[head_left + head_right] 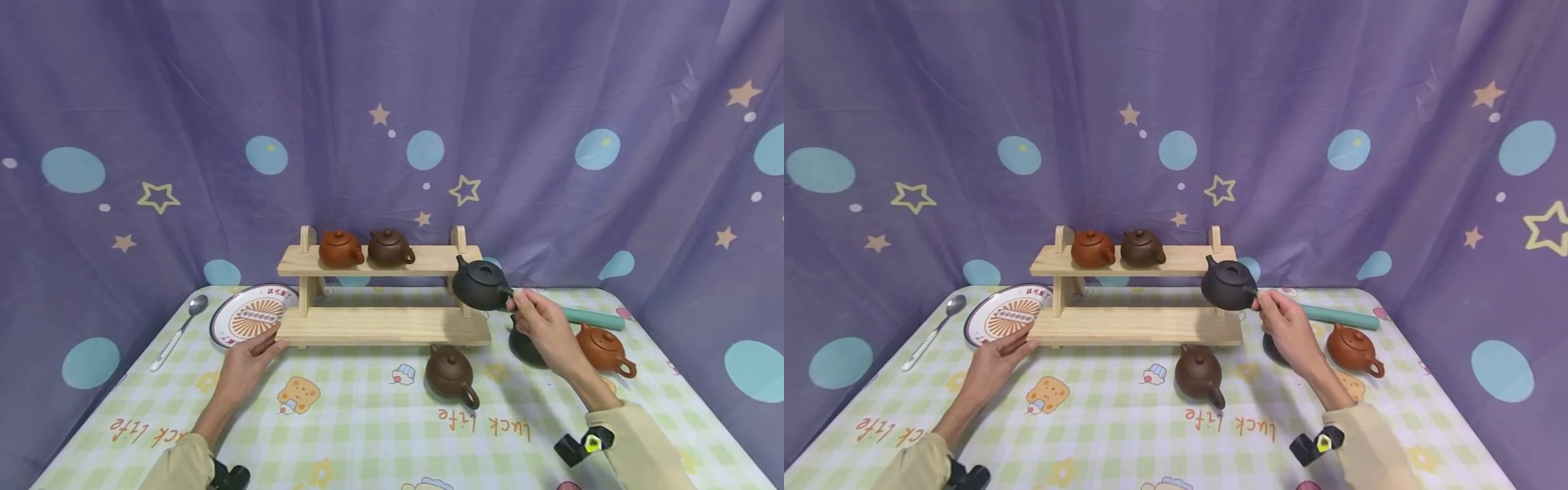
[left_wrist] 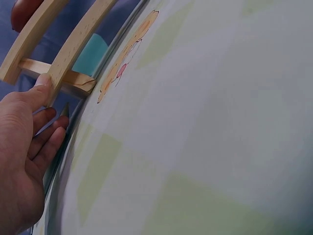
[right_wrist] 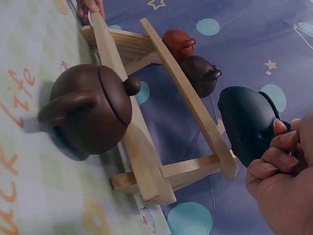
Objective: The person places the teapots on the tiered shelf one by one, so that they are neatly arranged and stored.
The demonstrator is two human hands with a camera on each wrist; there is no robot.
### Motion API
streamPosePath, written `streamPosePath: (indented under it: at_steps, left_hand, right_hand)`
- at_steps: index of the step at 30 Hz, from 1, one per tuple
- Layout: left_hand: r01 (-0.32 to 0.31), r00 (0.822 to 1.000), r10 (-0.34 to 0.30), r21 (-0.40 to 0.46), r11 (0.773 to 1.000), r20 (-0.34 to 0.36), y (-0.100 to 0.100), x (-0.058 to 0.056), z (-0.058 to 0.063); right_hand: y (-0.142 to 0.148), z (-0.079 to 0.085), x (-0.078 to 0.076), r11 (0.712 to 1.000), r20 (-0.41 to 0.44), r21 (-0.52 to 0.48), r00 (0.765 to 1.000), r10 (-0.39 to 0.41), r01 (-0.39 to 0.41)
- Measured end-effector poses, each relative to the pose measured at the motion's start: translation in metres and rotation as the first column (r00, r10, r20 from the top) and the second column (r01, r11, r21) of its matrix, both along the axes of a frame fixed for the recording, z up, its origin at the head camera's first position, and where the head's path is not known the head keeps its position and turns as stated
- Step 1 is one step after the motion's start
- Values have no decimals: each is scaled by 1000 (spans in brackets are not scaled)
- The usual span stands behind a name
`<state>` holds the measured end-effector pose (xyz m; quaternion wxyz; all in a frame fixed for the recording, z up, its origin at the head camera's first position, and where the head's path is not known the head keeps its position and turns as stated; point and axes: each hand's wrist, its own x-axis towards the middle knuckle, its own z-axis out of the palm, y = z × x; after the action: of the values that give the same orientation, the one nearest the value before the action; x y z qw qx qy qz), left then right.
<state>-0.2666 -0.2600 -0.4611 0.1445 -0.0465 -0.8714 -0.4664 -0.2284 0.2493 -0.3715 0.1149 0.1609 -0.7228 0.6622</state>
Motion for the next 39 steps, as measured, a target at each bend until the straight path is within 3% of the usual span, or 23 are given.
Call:
streamPosePath:
  at_steps: [11, 19, 27, 39]
  left_hand:
    - [-5, 1000, 5, -14, 1000, 16, 0, 0, 1]
    - [-2, 1000, 2, -11, 1000, 4, 1, -1, 2]
    - [-9, 1000, 9, -19, 1000, 2, 1, 0, 1]
    - [-6, 1000, 6, -12, 1000, -8, 1, -1, 0]
  right_hand:
    - [-7, 6, -19, 999, -3, -37, 1000, 10, -10]
    - [-14, 11, -31, 999, -4, -2, 999, -47, 47]
    - [-21, 14, -42, 999, 9, -35, 1000, -22, 22]
    - [-32, 18, -58, 998, -10, -28, 998, -59, 59]
